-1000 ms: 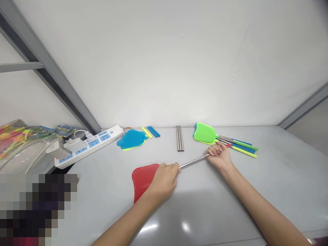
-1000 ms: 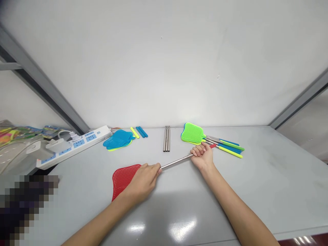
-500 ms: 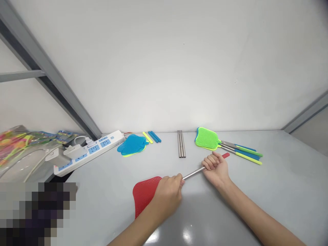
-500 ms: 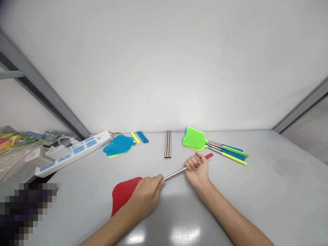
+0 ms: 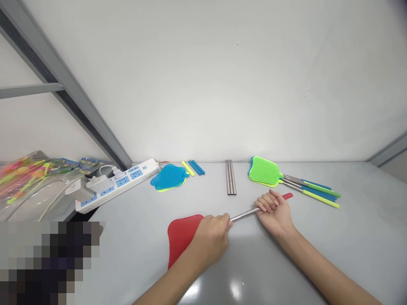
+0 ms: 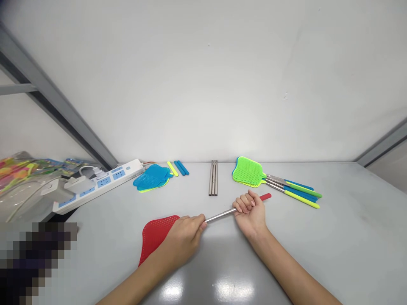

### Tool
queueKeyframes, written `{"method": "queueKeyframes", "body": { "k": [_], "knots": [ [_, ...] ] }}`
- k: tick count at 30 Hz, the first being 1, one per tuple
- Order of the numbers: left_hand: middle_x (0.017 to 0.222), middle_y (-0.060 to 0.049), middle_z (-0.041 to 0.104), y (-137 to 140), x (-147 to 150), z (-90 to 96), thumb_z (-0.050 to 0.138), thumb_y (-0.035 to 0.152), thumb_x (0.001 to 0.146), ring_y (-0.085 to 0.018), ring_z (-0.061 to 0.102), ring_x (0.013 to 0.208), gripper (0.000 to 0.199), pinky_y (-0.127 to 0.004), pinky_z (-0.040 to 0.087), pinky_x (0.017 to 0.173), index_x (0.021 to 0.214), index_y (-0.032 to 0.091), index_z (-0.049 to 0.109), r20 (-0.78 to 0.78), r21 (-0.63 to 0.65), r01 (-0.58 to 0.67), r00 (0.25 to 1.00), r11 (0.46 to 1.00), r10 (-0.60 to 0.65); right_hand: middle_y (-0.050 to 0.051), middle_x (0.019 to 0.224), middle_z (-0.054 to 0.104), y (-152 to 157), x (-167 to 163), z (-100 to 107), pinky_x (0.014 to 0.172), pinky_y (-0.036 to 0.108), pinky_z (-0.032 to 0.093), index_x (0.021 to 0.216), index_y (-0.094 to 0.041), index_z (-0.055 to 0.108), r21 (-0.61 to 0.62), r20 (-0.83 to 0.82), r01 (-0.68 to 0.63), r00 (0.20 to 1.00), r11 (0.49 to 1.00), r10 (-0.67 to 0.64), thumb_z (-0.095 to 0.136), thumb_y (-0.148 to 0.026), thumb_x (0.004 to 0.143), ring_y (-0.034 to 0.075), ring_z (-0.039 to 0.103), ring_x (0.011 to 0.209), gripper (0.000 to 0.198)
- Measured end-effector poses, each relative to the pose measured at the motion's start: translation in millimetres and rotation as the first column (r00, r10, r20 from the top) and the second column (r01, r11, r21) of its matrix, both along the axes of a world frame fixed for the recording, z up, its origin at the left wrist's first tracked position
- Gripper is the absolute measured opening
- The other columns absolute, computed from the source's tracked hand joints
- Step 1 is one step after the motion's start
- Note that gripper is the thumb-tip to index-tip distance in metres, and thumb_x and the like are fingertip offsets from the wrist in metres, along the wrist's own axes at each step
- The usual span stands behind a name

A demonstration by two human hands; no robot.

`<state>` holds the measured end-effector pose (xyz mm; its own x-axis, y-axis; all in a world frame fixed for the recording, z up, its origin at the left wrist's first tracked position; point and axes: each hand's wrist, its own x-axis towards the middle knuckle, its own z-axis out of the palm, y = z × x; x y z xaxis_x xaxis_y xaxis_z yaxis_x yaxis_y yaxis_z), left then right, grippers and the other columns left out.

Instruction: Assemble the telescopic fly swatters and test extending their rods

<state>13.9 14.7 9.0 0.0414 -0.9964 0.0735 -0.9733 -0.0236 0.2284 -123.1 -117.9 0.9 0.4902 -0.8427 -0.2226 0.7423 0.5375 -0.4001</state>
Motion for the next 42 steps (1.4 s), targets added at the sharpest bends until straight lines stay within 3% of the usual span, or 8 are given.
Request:
{"method": "queueKeyframes", "body": {
  "k": [4,13,20,28,42],
  "knots": [
    [0.063,-0.003,0.054,-3,3,2.8,0.021,0.023,0.087,-0.015,0.047,0.058,0.03,-0.028,0.032,0.059,0.068,0.02,0.044,-0.031,-0.043,-0.004,1.0,0.999,0.003,-0.007,0.041,0.02,-1,0,2,0.037,0.021,0.031,0.048,-0.018,0.019,-0.028,-0.017,-0.011,1.0,1.0,0.011,0.044,-0.018,0.075,0.006,0.025,0.035,0.037],
    [0.065,-0.002,0.055,-10,19,13.8,0.025,0.022,0.086,-0.014,0.045,0.058,0.029,-0.029,0.032,0.061,0.065,0.019,0.044,-0.131,-0.014,-0.029,0.991,0.999,0.027,-0.006,0.049,0.027,3,7,0,0.046,0.024,0.037,0.053,-0.018,0.027,0.067,0.08,-0.061,0.995,0.996,0.055,0.042,-0.019,0.077,0.007,0.033,0.042,0.028],
    [0.07,-0.003,0.056,-10,20,12.1,0.024,0.023,0.087,-0.016,0.046,0.062,0.028,-0.03,0.033,0.063,0.07,0.019,0.046,-0.138,-0.039,-0.018,0.99,0.999,0.012,-0.006,0.05,0.027,2,7,-3,0.047,0.026,0.037,0.054,-0.019,0.028,0.025,0.039,-0.053,0.998,0.998,0.052,0.041,-0.02,0.077,0.008,0.034,0.043,0.027],
    [0.072,-0.002,0.055,-10,23,11.4,0.023,0.023,0.087,-0.015,0.047,0.067,0.026,-0.029,0.032,0.065,0.073,0.019,0.045,-0.167,-0.045,-0.01,0.986,0.999,0.002,-0.005,0.05,0.026,3,8,-4,0.047,0.024,0.037,0.054,-0.018,0.029,0.111,0.106,-0.046,0.994,0.993,0.034,0.042,-0.019,0.077,0.008,0.032,0.044,0.026],
    [0.071,-0.002,0.055,-12,23,11.8,0.023,0.023,0.087,-0.016,0.046,0.066,0.024,-0.029,0.032,0.063,0.076,0.019,0.044,-0.167,-0.017,-0.036,0.985,0.999,0.033,-0.006,0.051,0.025,3,9,-4,0.046,0.023,0.036,0.054,-0.018,0.03,0.132,0.084,-0.01,0.997,0.991,-0.001,0.043,-0.019,0.076,0.008,0.031,0.044,0.026]
  ]
}}
